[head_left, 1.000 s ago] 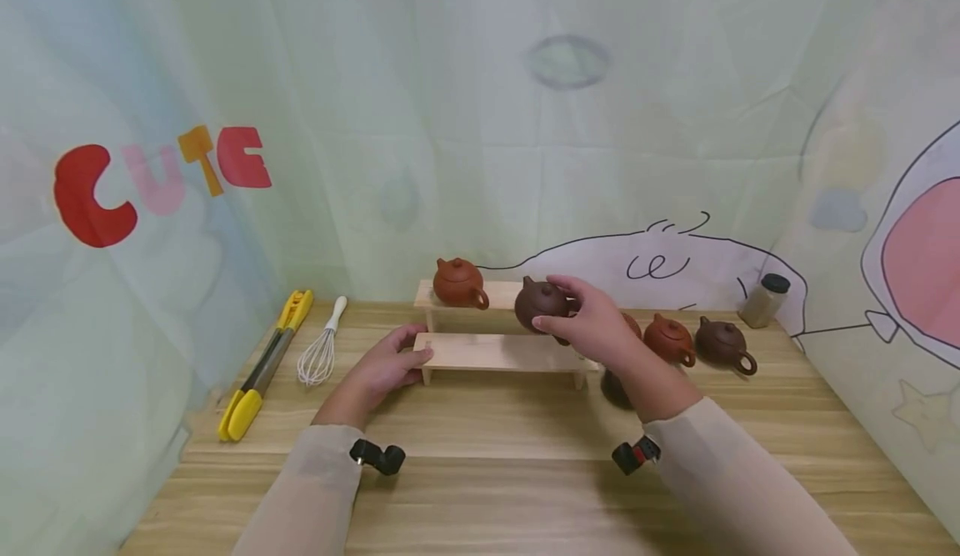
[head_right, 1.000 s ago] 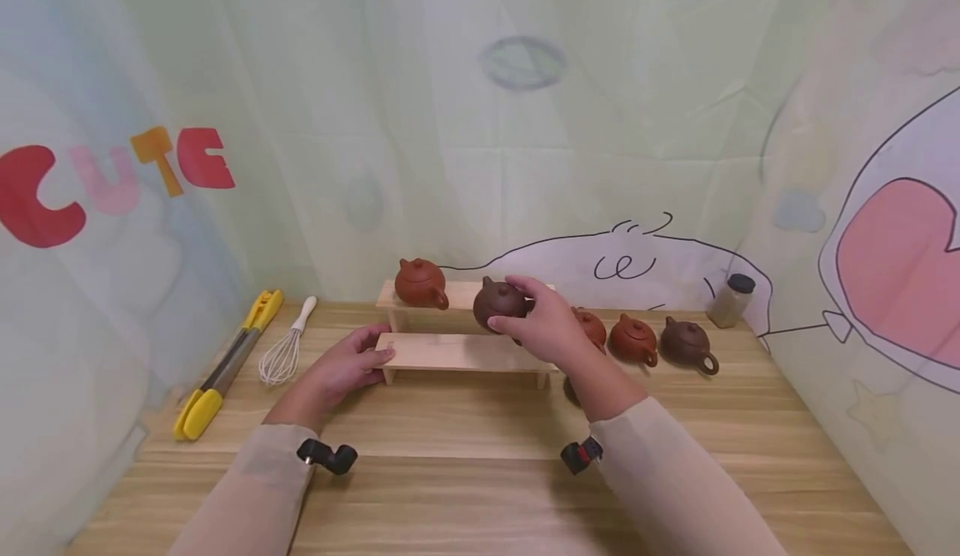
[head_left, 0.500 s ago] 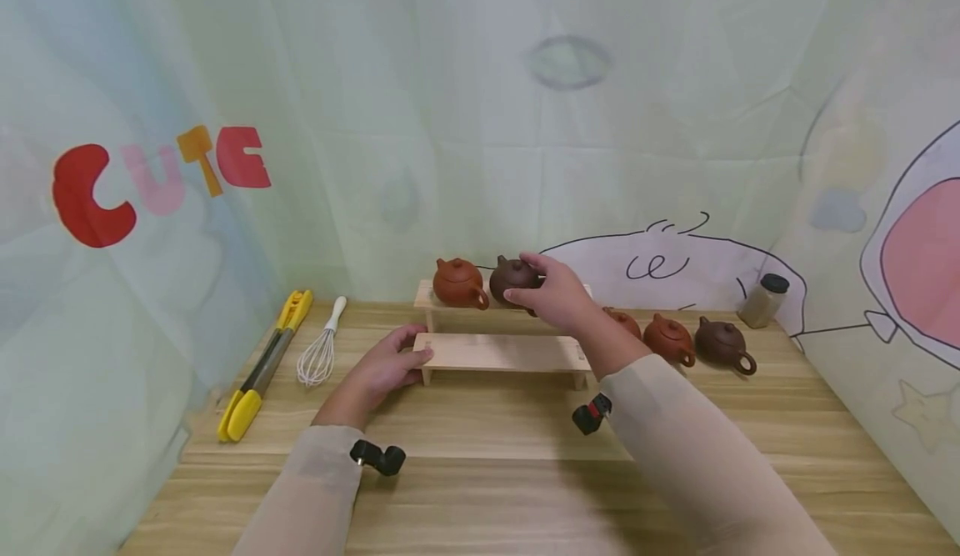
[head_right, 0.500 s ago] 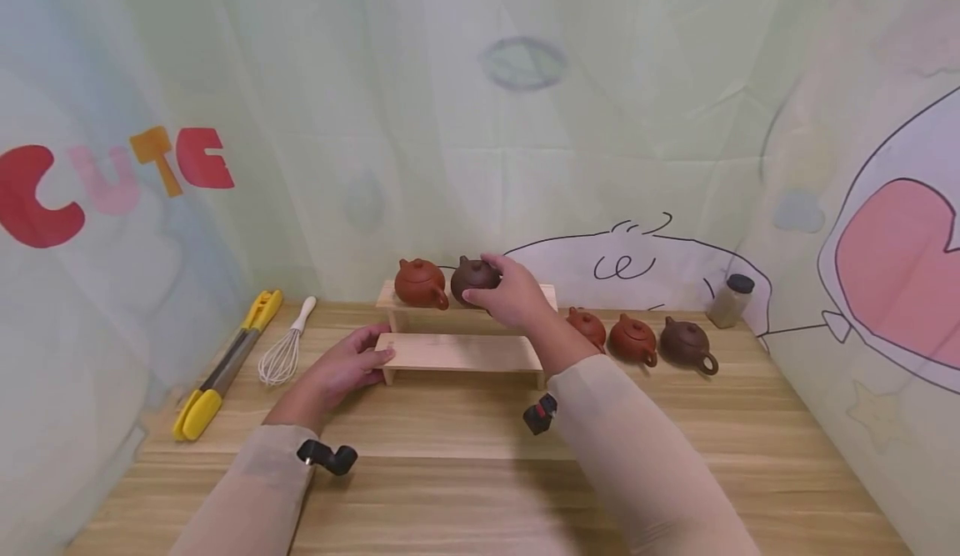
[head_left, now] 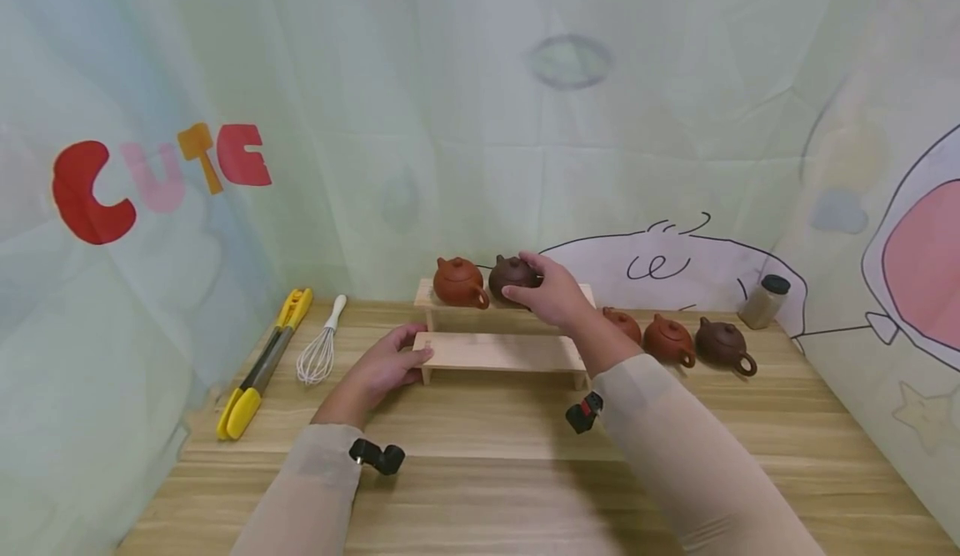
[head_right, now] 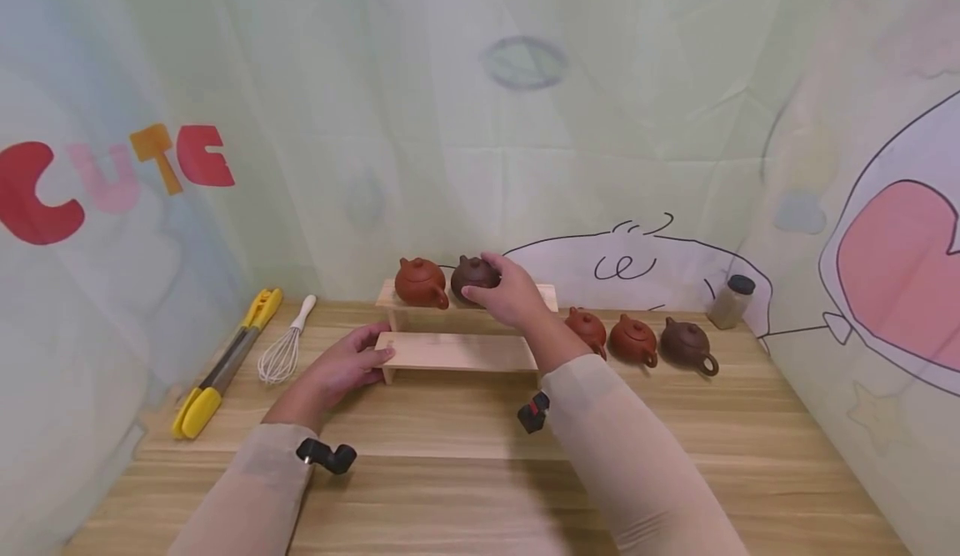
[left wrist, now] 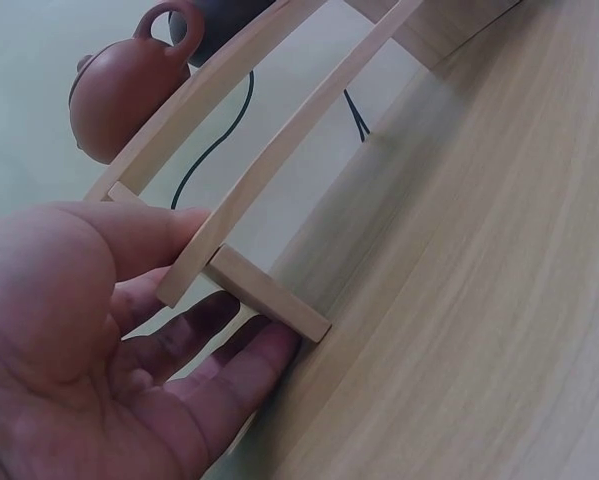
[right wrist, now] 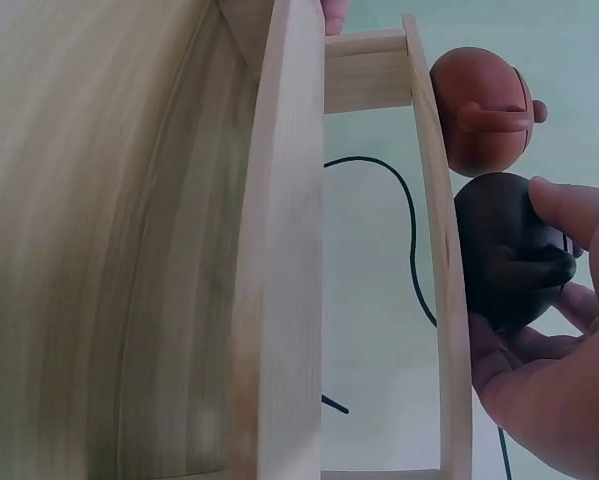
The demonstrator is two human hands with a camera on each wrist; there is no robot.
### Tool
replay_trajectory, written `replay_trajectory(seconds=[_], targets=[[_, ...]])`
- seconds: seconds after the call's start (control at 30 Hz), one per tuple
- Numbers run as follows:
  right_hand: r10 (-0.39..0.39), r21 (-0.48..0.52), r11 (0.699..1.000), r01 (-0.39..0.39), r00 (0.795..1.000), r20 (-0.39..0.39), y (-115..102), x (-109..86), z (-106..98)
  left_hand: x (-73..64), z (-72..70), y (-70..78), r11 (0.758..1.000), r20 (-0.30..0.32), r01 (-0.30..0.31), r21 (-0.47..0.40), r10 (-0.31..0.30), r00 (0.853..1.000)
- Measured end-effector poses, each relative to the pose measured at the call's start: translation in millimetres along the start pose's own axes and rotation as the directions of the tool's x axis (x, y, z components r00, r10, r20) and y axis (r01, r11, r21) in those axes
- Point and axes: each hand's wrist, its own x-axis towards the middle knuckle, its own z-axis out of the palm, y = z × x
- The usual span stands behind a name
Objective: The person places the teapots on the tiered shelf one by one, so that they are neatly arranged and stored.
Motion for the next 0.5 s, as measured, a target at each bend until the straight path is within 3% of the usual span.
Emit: replay_trajectory(seconds=[0.2, 0.37, 0.5], targets=[[0.037, 0.082, 0.996, -0.036, 0.999, -0.006, 4, -9.0, 0, -0.7, 0.0, 0.3, 1.000, 0.006, -0.013, -0.003, 0.013, 1.000], [0.009, 0.185, 0.983, -0.006, 1.000, -0.019, 10, -23.6, -6, 0.1, -0.5, -0.1, 1.000, 0.004, -0.009, -0.005, 0.009, 1.000], [-0.014, 0.200, 0.980, 0.018, 1.000, -0.022, 14, -38.7, -13, 0.6, -1.1, -1.2, 1.000, 0.005, -0.007, -0.001, 0.007, 1.000]])
